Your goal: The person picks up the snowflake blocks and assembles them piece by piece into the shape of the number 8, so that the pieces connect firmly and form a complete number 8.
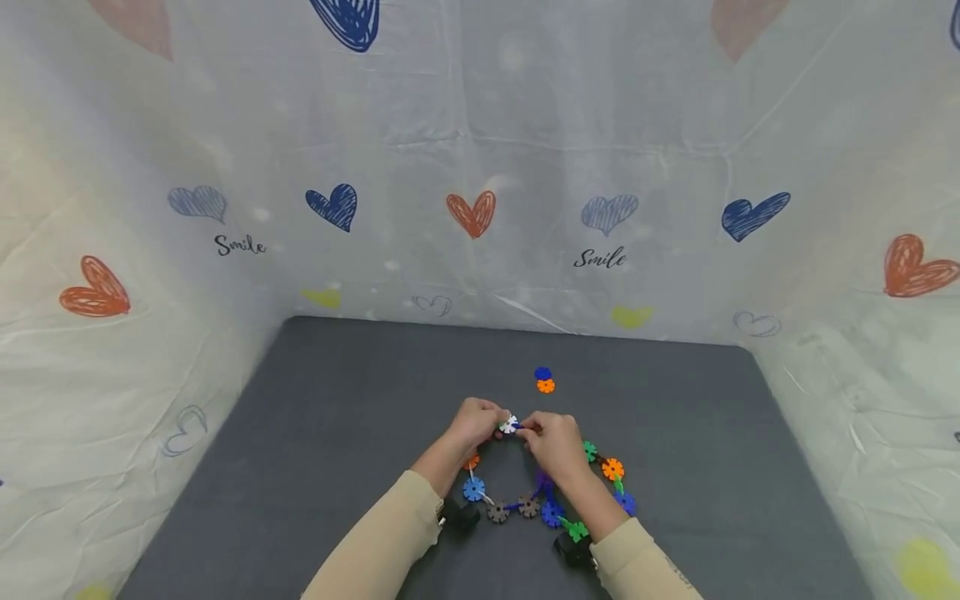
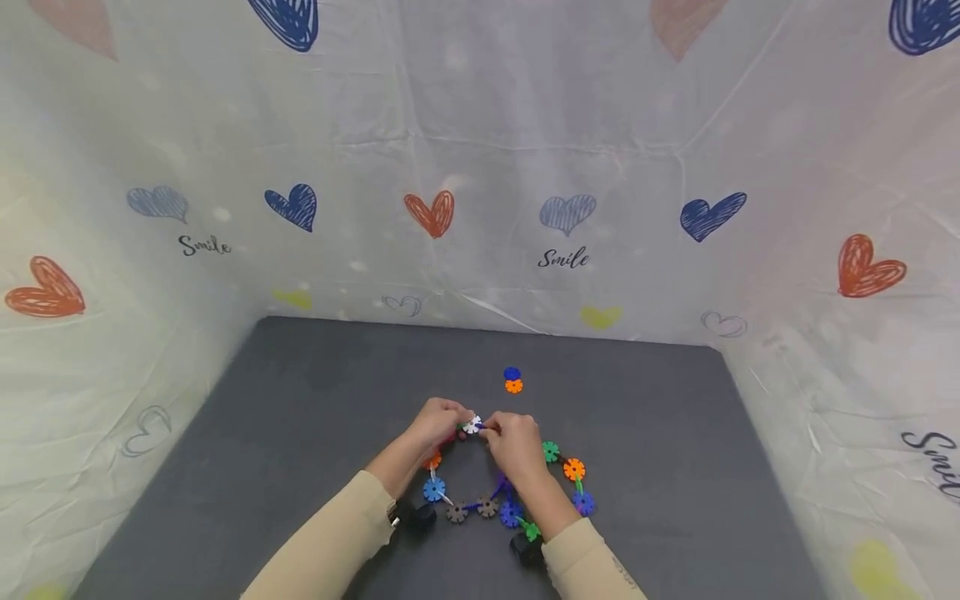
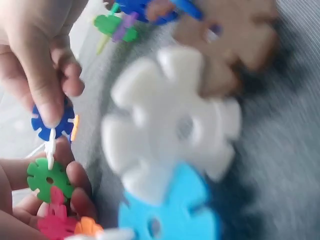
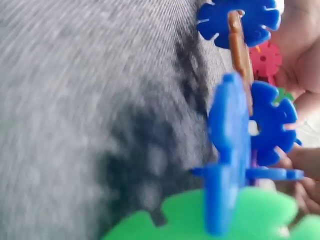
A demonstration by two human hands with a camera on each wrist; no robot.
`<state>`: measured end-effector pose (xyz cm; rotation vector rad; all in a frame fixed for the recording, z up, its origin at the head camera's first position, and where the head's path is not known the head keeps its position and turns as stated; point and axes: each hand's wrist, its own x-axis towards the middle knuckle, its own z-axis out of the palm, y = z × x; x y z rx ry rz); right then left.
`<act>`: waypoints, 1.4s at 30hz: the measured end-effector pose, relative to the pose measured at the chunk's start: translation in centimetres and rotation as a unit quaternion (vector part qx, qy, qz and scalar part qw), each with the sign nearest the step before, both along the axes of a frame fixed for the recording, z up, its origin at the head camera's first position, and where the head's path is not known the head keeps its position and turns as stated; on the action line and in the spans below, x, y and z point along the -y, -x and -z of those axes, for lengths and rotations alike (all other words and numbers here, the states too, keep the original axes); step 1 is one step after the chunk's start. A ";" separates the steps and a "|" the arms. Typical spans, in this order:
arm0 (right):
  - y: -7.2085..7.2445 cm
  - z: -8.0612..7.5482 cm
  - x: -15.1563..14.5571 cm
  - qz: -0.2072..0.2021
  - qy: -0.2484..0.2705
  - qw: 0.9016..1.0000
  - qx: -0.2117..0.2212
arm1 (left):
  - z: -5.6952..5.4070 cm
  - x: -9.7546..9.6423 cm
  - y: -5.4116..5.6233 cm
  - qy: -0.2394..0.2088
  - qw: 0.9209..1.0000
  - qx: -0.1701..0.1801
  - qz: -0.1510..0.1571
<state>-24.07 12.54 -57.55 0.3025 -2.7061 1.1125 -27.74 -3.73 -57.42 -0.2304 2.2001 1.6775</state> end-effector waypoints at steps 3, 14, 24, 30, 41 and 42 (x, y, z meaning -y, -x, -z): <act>0.1 -0.4 -0.5 -0.038 -0.008 0.997 0.069 | 0.0 0.1 -0.2 0.039 0.999 -0.026 0.017; 3.3 -2.1 -2.7 0.070 -0.009 0.989 0.133 | 0.0 -0.3 -0.8 0.149 0.976 -0.134 0.089; 7.1 -0.8 -2.4 0.137 -0.059 0.971 0.189 | -0.2 -0.7 -0.6 0.186 0.931 -0.209 0.234; 7.3 0.0 -2.2 0.136 -0.056 0.971 0.189 | 0.1 -0.9 -0.9 0.220 0.923 -0.215 0.230; 7.9 -0.1 -2.6 0.159 -0.052 0.968 0.187 | 0.2 -0.6 -0.4 0.216 0.928 -0.200 0.229; 7.9 -0.2 -2.7 0.161 -0.052 0.965 0.198 | 0.2 -0.5 -0.4 0.215 0.929 -0.198 0.227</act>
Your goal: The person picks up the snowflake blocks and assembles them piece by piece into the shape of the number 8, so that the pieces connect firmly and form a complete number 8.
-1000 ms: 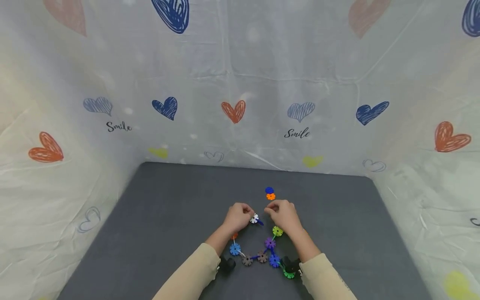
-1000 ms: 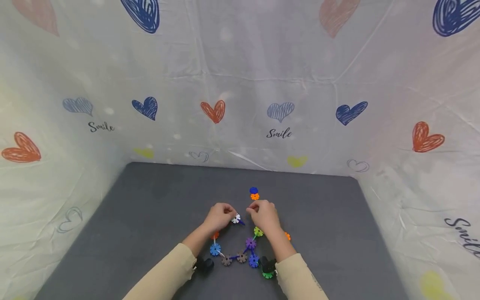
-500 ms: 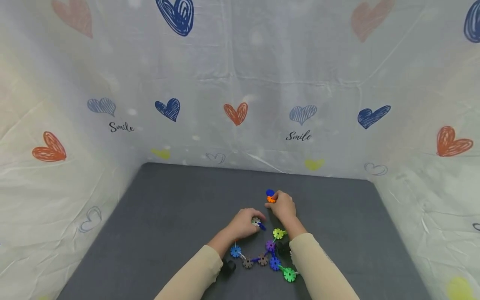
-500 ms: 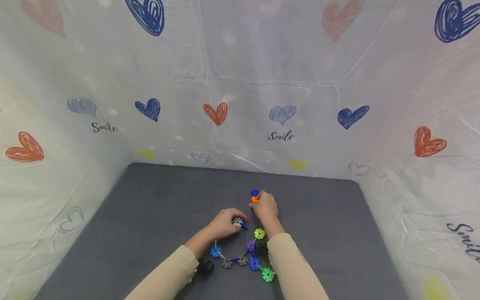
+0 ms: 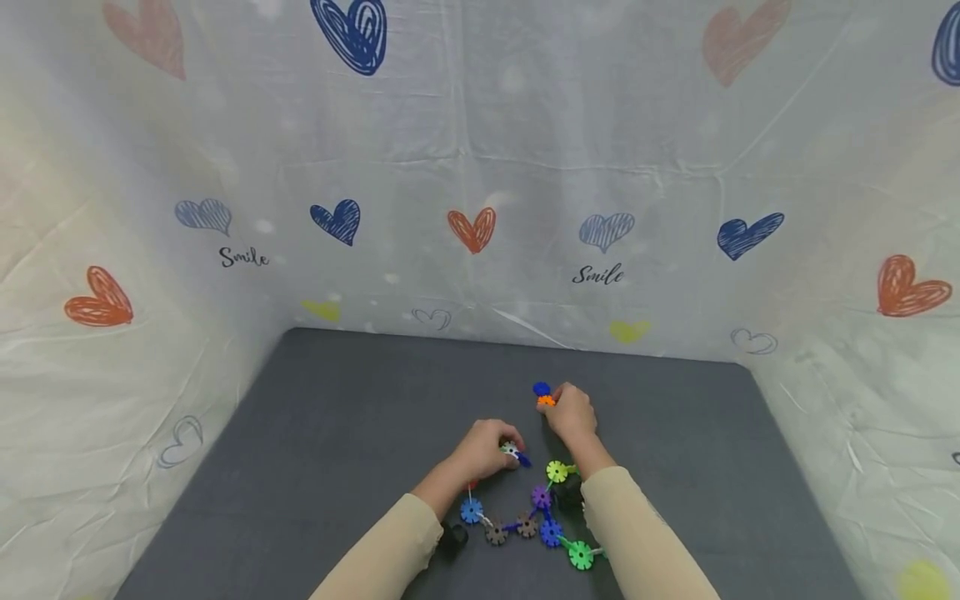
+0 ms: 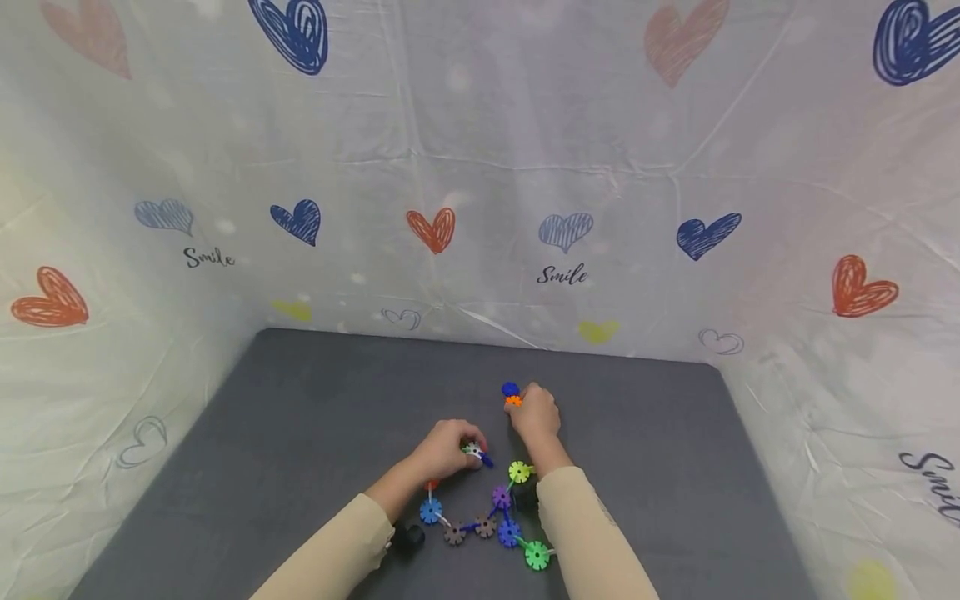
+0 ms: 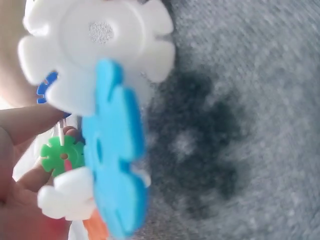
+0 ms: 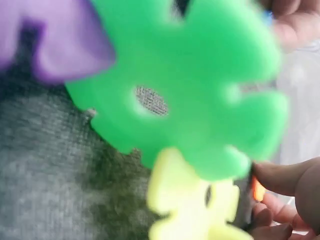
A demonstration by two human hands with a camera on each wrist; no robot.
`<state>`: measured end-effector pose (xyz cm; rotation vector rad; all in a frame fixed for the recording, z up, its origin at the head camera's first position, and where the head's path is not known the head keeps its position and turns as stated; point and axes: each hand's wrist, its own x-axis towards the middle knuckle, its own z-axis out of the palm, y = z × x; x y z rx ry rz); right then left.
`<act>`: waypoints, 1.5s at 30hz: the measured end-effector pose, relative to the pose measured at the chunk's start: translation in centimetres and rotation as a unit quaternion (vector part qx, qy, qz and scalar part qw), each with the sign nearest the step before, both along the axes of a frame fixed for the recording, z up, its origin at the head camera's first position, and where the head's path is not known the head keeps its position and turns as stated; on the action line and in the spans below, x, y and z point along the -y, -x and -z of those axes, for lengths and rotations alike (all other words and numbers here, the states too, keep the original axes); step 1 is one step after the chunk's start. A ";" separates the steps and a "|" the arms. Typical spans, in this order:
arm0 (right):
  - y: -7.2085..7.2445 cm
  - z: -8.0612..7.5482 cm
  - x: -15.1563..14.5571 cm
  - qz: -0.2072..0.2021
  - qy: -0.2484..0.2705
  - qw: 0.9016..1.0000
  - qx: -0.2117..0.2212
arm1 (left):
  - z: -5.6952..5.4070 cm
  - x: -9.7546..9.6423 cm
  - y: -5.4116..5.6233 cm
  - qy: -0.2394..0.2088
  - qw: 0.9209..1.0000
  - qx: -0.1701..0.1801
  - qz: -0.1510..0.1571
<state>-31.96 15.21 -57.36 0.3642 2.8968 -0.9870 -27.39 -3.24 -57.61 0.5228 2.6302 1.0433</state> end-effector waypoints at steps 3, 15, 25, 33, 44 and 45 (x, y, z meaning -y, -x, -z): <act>-0.6 -0.6 -0.2 0.010 0.012 1.000 0.027 | -0.1 0.2 0.0 -0.011 1.000 -0.002 -0.009; -7.1 -1.6 0.4 -0.009 0.256 0.966 0.042 | 0.0 1.2 0.2 -0.044 0.997 -0.006 -0.057; -7.8 -0.7 1.4 -0.027 0.289 0.956 0.038 | 0.4 2.0 0.8 -0.089 0.993 0.033 -0.070; -7.4 -0.6 1.3 -0.027 0.286 0.957 0.047 | 0.5 2.1 1.1 -0.111 0.990 0.050 -0.069; -7.2 -0.3 1.3 -0.025 0.294 0.954 0.056 | 0.5 2.4 1.1 -0.126 0.987 0.065 -0.073; -7.2 -0.3 1.3 -0.026 0.294 0.954 0.059 | 0.5 2.4 1.0 -0.124 0.988 0.063 -0.072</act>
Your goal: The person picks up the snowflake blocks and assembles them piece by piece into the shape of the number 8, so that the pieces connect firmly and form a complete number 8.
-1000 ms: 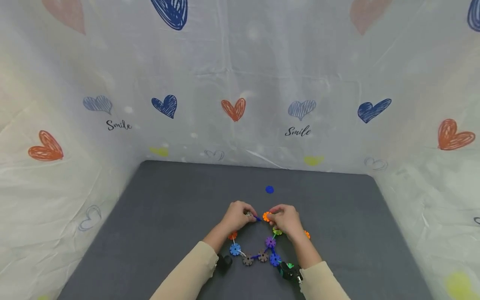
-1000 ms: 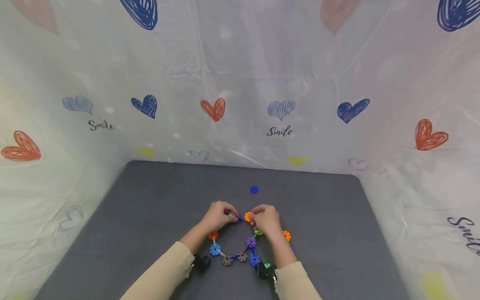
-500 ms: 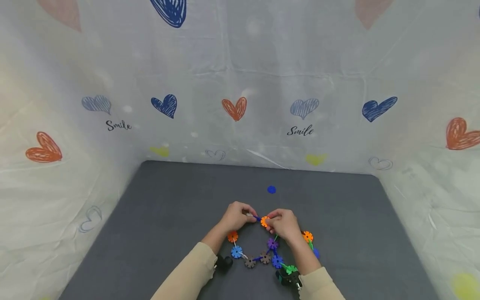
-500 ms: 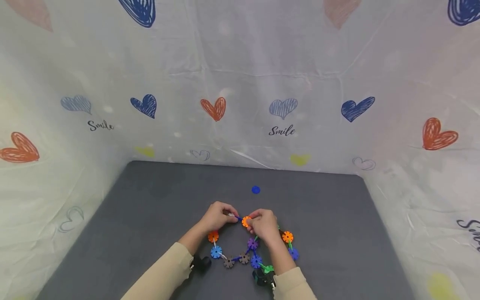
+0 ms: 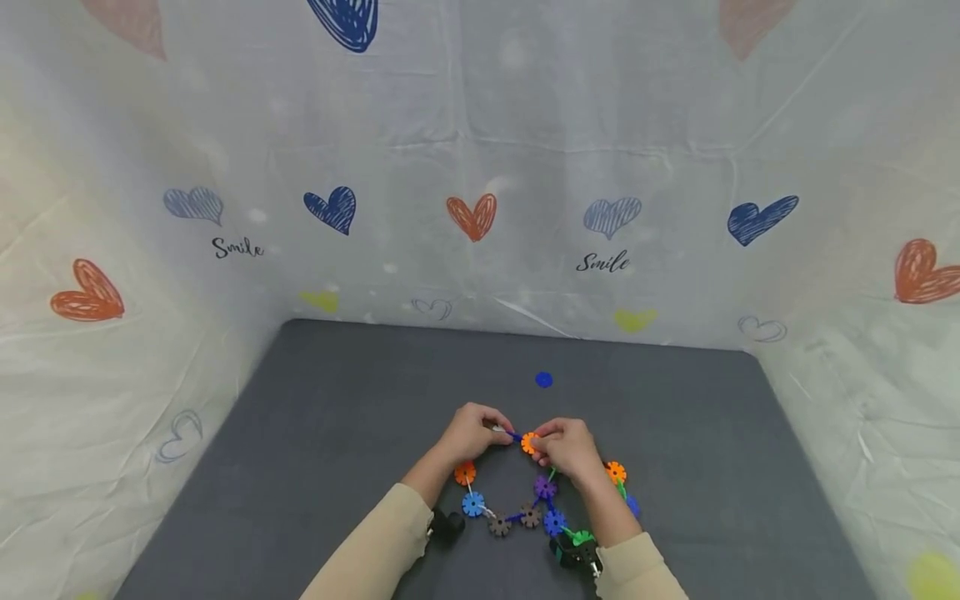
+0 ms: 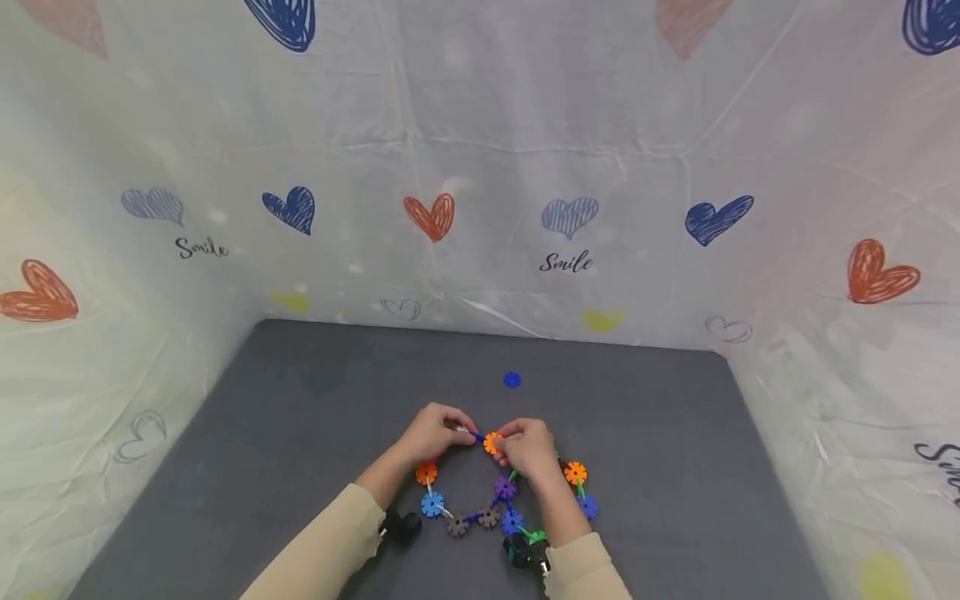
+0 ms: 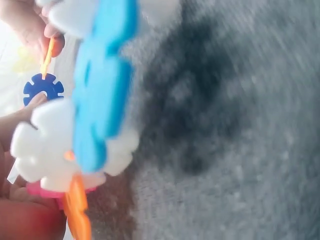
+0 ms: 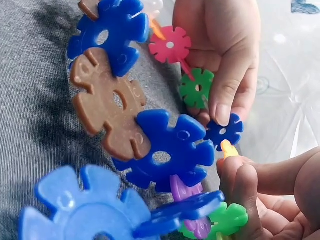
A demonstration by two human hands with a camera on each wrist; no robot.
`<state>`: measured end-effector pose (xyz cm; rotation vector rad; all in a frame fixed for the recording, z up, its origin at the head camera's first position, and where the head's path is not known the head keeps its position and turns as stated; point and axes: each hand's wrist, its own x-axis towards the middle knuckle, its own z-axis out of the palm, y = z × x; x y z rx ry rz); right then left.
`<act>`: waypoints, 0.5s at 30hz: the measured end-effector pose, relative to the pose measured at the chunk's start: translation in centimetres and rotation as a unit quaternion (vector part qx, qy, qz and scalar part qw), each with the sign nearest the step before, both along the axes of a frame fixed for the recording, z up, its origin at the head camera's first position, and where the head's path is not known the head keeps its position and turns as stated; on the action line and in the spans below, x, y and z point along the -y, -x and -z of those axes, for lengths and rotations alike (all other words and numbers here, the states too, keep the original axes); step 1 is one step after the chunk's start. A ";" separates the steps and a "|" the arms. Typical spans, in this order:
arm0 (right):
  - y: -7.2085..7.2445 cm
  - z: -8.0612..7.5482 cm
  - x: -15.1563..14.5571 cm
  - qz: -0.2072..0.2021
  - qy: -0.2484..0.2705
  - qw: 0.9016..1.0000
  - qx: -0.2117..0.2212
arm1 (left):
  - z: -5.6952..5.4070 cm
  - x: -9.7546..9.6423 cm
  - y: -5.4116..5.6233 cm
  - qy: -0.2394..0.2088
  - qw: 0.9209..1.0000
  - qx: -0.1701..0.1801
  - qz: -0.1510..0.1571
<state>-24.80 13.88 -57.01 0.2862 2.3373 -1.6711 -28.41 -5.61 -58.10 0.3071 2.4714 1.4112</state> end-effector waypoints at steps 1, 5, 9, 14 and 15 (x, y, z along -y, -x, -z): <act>0.0 0.1 0.0 -0.002 0.000 1.000 0.003 | 0.1 0.0 -0.1 0.001 1.000 0.000 0.001; -0.2 0.4 0.1 -0.006 0.002 1.000 0.010 | 0.7 -0.1 -0.2 0.003 1.000 0.001 0.002; -0.1 0.4 0.2 -0.003 0.002 1.000 0.011 | 0.8 -0.2 -0.1 -0.006 1.000 0.003 0.002; 0.2 -0.1 0.1 0.002 0.014 1.000 0.011 | 0.7 -0.1 0.2 -0.014 1.000 0.006 -0.001; 0.3 -0.2 0.1 0.004 0.015 1.000 0.012 | 0.7 0.0 0.3 -0.014 1.000 0.007 -0.002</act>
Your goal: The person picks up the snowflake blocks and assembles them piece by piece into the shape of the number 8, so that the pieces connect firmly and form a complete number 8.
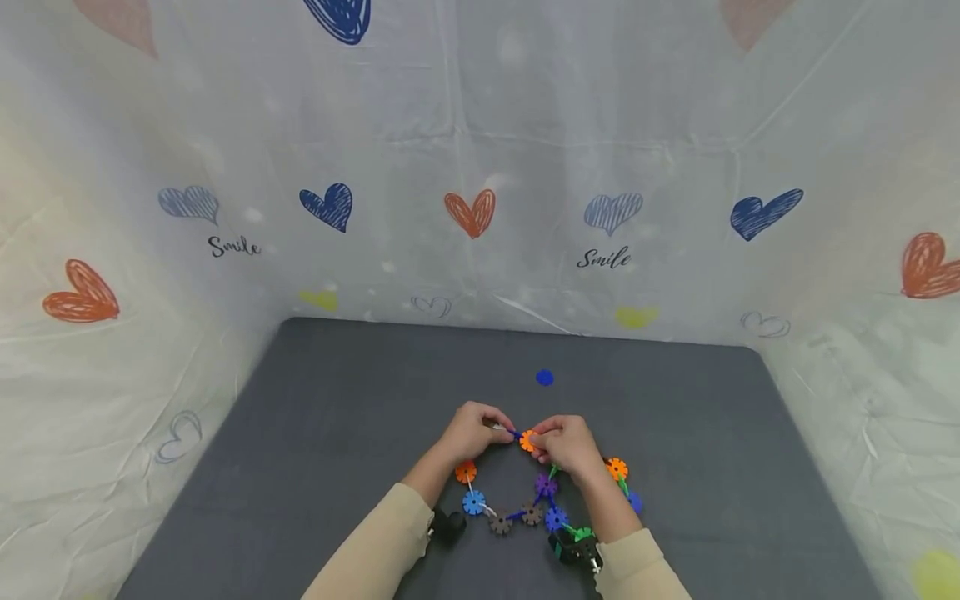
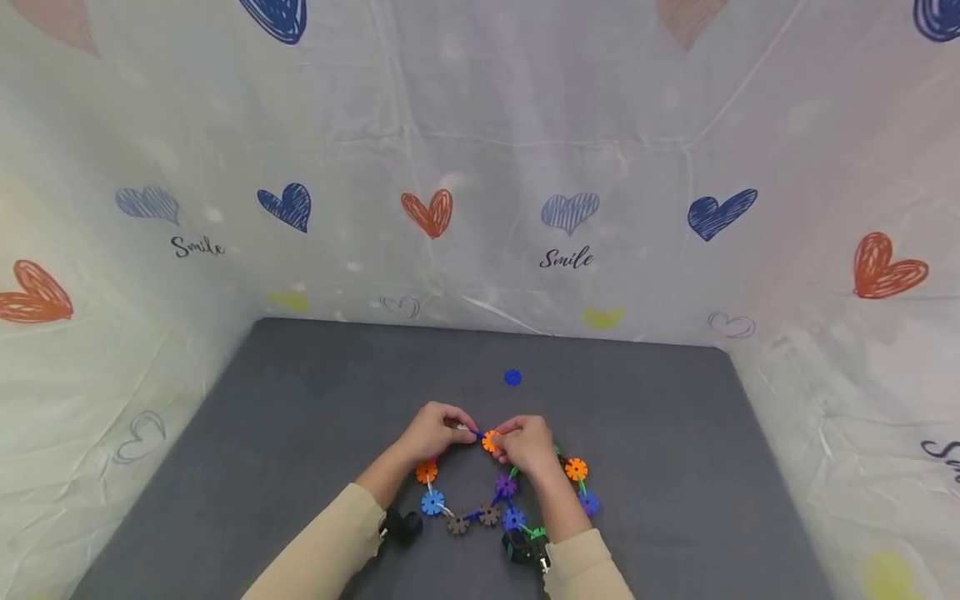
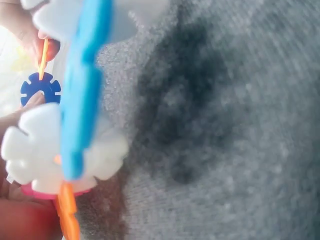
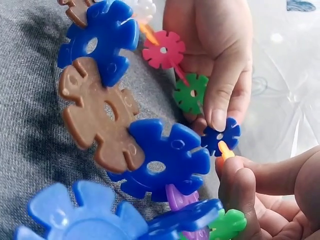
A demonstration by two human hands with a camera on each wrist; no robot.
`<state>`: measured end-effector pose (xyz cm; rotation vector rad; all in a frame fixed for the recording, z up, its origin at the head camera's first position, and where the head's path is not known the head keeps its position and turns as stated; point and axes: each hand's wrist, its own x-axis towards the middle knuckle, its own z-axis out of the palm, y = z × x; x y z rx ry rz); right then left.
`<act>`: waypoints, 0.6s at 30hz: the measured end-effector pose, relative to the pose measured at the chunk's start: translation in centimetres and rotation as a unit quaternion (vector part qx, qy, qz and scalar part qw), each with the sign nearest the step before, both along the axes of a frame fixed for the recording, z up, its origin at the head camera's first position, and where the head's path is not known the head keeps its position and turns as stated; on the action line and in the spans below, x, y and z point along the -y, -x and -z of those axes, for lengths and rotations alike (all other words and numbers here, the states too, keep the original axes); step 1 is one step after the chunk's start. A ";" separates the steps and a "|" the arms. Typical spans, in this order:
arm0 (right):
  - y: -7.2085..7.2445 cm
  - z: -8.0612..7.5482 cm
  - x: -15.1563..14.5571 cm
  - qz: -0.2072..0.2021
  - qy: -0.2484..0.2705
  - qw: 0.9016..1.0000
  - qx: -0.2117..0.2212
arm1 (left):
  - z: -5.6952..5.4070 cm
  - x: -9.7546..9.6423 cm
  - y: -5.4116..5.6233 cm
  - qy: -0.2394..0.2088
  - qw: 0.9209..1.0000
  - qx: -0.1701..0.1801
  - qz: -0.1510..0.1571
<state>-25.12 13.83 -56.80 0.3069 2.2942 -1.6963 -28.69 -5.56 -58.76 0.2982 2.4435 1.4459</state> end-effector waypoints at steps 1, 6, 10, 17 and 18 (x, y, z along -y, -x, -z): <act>0.0 -0.1 0.0 0.003 0.001 1.000 0.000 | 0.0 0.0 0.1 0.000 1.000 0.001 -0.001; 0.1 -0.2 0.0 0.004 -0.005 1.000 0.002 | 0.1 0.1 0.2 0.003 1.000 0.009 -0.003; 0.1 -0.3 0.0 0.007 -0.008 1.000 0.005 | 0.0 0.0 0.3 0.005 1.000 0.011 -0.008; 0.1 -0.3 -0.2 0.005 -0.007 1.000 -0.003 | -0.3 -0.1 0.3 0.009 1.000 0.013 -0.014; 0.1 -0.3 -0.2 0.004 -0.007 1.000 -0.006 | -0.4 -0.1 0.3 0.010 1.000 0.012 -0.015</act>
